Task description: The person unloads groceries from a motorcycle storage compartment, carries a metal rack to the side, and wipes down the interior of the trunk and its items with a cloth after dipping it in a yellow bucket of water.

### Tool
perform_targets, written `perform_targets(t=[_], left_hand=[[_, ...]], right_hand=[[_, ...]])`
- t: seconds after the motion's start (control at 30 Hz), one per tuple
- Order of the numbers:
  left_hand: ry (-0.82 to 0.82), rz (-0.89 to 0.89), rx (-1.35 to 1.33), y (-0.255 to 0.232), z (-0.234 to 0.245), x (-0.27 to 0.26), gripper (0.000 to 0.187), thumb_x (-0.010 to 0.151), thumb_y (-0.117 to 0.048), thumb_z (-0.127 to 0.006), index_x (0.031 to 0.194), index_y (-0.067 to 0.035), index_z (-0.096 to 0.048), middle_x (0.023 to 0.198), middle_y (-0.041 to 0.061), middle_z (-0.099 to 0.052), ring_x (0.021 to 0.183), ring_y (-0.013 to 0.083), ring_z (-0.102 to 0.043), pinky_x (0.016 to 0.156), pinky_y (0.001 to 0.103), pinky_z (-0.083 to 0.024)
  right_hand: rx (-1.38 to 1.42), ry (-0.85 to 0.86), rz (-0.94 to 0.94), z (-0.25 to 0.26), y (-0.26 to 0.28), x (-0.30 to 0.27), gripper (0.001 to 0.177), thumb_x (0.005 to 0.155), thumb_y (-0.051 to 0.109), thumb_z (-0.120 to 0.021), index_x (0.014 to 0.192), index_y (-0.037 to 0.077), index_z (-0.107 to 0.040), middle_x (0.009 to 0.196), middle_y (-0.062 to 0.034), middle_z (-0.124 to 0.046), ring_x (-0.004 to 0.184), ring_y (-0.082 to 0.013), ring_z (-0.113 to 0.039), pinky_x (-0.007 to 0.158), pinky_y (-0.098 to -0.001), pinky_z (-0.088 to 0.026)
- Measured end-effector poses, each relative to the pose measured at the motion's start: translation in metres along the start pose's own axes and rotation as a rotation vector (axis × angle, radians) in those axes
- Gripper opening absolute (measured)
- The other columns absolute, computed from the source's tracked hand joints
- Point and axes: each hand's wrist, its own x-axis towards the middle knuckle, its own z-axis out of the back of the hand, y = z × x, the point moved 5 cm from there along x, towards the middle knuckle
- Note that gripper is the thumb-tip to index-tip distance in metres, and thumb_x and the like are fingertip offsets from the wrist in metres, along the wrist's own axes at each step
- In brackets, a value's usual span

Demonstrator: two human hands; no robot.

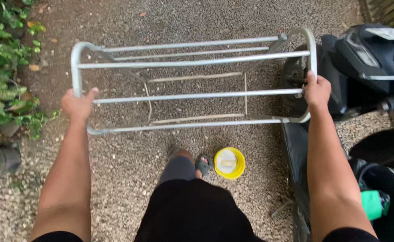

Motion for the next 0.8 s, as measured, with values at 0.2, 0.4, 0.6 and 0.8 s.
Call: perform_targets(t=[0.2, 0.4, 0.6, 0.8], left_hand=[[0.097, -0.081, -0.006, -0.058, -0.082, 0.061, 0.06, 0.077, -0.052, -0.092, 0.088, 0.001, -0.066, 0.083, 0.019, -0.068, 0.074, 0.0341, -0.067, 0.064, 0.048, -0.05], [0.239, 0.023, 0.012, -0.118, -0.134, 0.097, 0.055, 0.073, -0.051, -0.085, 0.092, -0.003, -0.067, 0.086, 0.016, -0.07, 0.078, 0.0331, -0.069, 0.073, 0.047, -0.053], [0.181, -0.177, 0.074, -0.203, -0.144, 0.097, 0.06, 0.087, -0.036, -0.075, 0.131, -0.002, -0.052, 0.114, 0.021, -0.062, 0.101, 0.0397, -0.06, 0.081, 0.053, -0.046], [0.148, -0.285, 0.201, -0.206, -0.127, 0.068, 0.061, 0.097, -0.029, -0.066, 0.148, -0.006, -0.04, 0.137, 0.02, -0.05, 0.127, 0.0398, -0.048, 0.103, 0.054, -0.037]], right_hand=[[-0.241, -0.031, 0.073, -0.024, -0.041, 0.067, 0.045, 0.105, 0.039, -0.058, 0.083, 0.0, -0.068, 0.063, -0.0073, -0.059, 0.058, -0.0151, -0.058, 0.057, -0.032, -0.044], [-0.383, -0.016, -0.163, -0.049, -0.104, 0.097, 0.049, 0.103, 0.046, -0.053, 0.089, 0.001, -0.068, 0.072, -0.0164, -0.066, 0.077, -0.034, -0.067, 0.075, -0.0458, -0.049], [-0.643, -0.038, -0.339, -0.046, -0.123, 0.112, 0.053, 0.108, 0.05, -0.045, 0.112, -0.001, -0.057, 0.106, -0.0283, -0.066, 0.102, -0.047, -0.06, 0.088, -0.055, -0.045], [-0.761, -0.155, -0.457, -0.05, -0.086, 0.09, 0.051, 0.103, 0.052, -0.05, 0.126, 0.007, -0.05, 0.122, -0.0252, -0.053, 0.112, -0.0459, -0.052, 0.087, -0.061, -0.041]])
